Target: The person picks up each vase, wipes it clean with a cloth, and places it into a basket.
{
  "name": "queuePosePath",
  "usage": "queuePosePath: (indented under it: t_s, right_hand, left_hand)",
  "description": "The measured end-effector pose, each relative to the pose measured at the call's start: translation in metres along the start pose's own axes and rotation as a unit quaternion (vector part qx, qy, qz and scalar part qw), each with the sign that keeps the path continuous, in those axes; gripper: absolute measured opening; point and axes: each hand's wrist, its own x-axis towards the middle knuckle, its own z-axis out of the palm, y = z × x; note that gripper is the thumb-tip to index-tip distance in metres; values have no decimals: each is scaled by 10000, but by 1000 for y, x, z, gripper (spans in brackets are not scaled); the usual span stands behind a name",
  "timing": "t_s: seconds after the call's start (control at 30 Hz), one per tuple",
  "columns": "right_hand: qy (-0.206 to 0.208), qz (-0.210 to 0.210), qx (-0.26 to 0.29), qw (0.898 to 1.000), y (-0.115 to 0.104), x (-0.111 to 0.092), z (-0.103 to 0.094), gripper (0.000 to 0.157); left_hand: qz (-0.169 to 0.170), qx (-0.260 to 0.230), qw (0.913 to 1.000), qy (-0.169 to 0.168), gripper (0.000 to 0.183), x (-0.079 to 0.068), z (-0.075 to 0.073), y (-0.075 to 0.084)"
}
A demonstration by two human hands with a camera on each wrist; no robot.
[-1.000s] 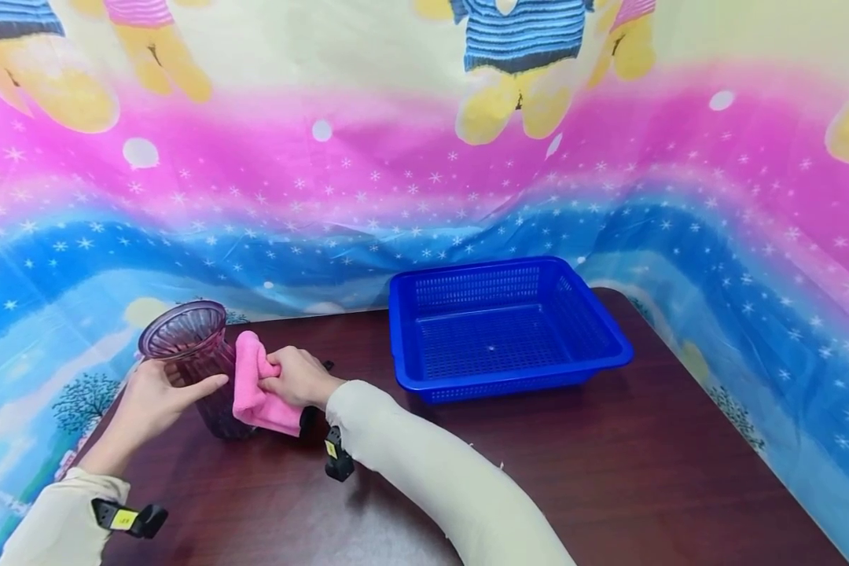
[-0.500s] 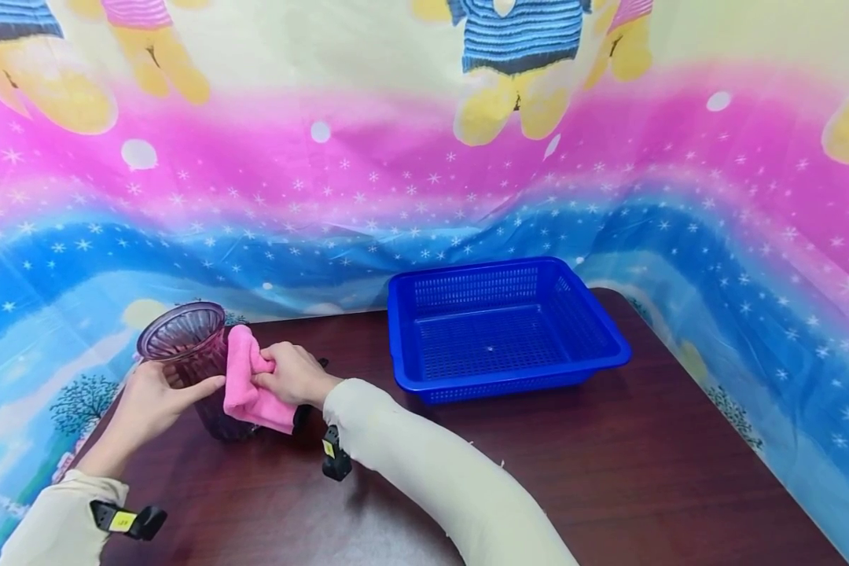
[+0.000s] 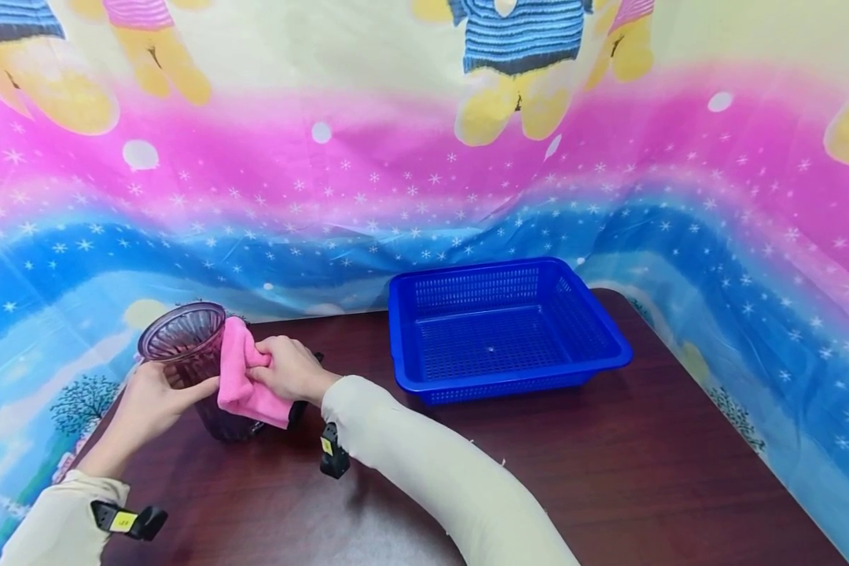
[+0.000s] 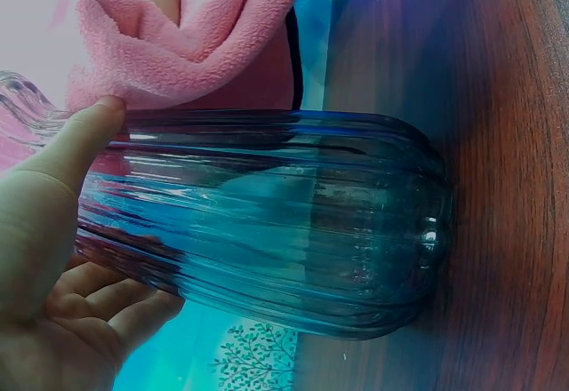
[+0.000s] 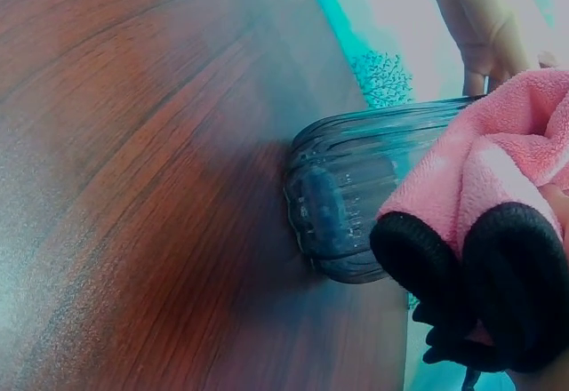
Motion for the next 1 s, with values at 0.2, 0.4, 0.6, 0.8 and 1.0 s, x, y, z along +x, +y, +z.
queuePosePath:
  t_s: [0.2, 0.4, 0.6, 0.8, 1.0]
  right_hand:
    - [19, -12, 104, 9999, -3, 1, -2, 35]
    - [29, -35, 118, 9999, -6, 1, -4, 36]
    - [-13, -70, 119, 9999, -7, 2, -6, 34]
    - [-57, -119, 42, 9999, -7, 4, -6, 37]
    - [-91, -16, -67, 9999, -7, 6, -5, 36]
  left_hand:
    - [12, 69, 10000, 53, 55, 0, 1, 0]
    - [15, 10, 10000, 33, 58, 0, 1, 0]
    - [11, 14, 10000, 33, 58, 0, 1, 1]
    - [-49, 55, 10000, 3, 57, 0, 1, 1]
    - [-73, 86, 9999, 19, 56, 1, 1, 1]
